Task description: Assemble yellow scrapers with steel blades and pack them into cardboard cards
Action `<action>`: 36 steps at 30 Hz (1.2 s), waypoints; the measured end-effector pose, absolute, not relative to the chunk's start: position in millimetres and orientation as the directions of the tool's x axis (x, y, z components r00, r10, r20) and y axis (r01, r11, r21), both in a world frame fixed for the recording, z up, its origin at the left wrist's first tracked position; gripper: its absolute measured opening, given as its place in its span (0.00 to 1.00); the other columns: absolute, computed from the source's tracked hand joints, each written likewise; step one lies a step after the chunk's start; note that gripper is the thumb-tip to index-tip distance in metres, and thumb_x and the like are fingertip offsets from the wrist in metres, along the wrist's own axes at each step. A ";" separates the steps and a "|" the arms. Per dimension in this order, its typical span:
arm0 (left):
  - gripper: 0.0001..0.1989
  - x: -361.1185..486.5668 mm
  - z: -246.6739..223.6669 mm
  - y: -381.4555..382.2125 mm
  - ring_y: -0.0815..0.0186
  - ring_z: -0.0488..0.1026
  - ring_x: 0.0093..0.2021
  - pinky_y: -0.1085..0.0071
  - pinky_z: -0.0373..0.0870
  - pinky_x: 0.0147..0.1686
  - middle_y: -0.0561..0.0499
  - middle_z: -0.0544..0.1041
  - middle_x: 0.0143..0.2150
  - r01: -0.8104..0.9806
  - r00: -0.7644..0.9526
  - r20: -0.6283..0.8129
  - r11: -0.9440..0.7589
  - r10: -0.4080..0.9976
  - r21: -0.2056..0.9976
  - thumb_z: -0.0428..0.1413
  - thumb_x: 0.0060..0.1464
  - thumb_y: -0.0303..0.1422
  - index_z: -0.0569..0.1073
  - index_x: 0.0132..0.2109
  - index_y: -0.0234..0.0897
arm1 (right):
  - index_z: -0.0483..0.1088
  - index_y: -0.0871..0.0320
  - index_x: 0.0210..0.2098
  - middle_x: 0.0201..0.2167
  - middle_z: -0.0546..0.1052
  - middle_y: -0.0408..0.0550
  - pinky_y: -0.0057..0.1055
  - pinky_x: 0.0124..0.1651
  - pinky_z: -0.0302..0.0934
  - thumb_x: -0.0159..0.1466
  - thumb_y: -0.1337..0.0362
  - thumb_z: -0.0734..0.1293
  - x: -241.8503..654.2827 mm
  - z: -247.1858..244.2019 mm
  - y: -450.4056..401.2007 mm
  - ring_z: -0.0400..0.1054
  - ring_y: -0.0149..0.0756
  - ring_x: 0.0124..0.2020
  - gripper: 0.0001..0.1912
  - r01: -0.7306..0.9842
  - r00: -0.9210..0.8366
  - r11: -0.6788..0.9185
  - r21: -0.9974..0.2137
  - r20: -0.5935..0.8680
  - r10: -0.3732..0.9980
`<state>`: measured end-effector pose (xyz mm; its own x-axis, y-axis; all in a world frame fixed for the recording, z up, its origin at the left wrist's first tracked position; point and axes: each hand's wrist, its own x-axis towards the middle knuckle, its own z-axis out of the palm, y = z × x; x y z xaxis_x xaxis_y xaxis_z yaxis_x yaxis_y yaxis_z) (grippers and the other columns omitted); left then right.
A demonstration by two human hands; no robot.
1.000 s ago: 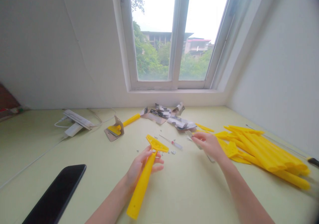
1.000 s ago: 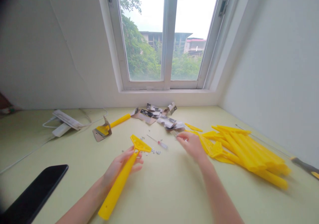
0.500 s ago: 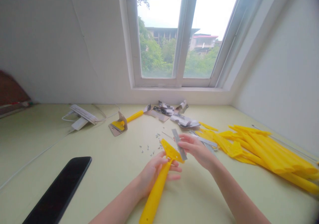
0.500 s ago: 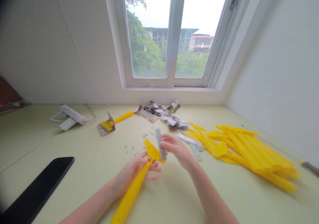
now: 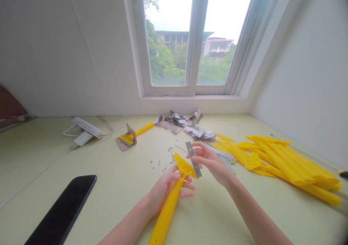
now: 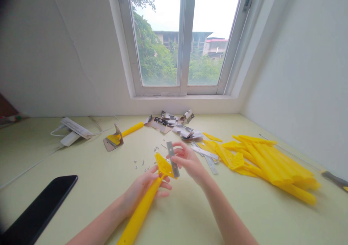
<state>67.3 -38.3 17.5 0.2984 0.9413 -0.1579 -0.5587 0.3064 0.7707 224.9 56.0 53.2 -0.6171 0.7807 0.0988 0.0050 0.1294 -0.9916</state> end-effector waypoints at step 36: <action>0.17 68.1 24.3 -33.1 0.74 0.65 0.22 0.75 0.62 0.21 0.45 0.68 0.47 -0.434 0.000 -0.116 0.105 0.993 0.895 0.48 0.49 0.33 0.65 0.47 0.37 | 0.72 0.59 0.25 0.14 0.65 0.40 0.26 0.21 0.49 0.51 0.54 0.66 228.6 52.7 60.2 0.56 0.27 0.18 0.13 0.244 -0.365 0.131 -0.961 0.034 0.930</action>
<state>68.1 -33.1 24.3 0.0005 0.9932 -0.1164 -0.4342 0.1050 0.8947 228.6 60.2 52.7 -0.3650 0.9304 0.0344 0.2442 0.1313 -0.9608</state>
